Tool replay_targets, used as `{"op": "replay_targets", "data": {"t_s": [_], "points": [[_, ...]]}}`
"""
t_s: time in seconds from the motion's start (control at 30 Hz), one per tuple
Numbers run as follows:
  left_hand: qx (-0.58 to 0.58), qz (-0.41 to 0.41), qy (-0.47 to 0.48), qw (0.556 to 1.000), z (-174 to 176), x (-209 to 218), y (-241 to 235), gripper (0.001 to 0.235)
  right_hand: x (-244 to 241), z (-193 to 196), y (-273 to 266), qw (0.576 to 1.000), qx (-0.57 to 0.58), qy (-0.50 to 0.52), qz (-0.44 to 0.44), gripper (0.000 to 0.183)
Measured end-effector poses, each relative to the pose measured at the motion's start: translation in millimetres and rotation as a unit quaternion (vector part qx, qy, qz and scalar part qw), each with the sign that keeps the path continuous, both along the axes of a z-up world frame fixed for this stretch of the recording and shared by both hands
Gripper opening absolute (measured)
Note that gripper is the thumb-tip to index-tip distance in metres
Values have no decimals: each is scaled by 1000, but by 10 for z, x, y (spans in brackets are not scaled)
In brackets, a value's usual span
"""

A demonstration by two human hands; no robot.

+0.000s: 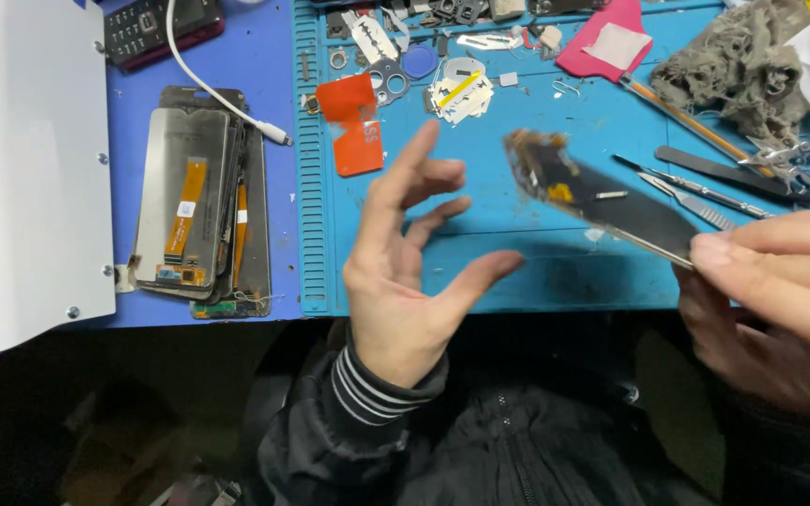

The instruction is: The recorder is using a precision prying tool to separate a mobile phone screen assembly at an electronics repair workbench.

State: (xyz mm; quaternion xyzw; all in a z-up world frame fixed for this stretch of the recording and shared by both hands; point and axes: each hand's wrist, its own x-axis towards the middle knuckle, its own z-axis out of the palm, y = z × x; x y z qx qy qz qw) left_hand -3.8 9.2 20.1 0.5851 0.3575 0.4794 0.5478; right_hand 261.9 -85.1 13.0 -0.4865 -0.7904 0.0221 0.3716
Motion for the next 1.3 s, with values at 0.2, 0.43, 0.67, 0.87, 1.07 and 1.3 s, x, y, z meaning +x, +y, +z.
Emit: {"op": "replay_targets", "data": {"t_s": [0.2, 0.43, 0.67, 0.87, 1.07, 1.3], "points": [[42, 104, -10, 994, -88, -79, 39, 36, -141, 172, 120, 977, 73, -189, 61, 15], [116, 69, 77, 988, -67, -107, 104, 23, -183, 87, 147, 981, 15, -174, 86, 15], [242, -115, 225, 937, -113, -106, 147, 65, -158, 0, 107, 978, -15, -174, 111, 22], [314, -131, 336, 878, -161, -26, 132, 73, 25, 64, -59, 985, -41, -157, 51, 20], [362, -111, 400, 835, -199, 15, 135, 79, 770, -424, -396, 977, -154, -133, -54, 39], [344, -136, 388, 844, -161, -34, 157, 73, 559, -253, -264, 971, -129, -115, -165, 27]]}}
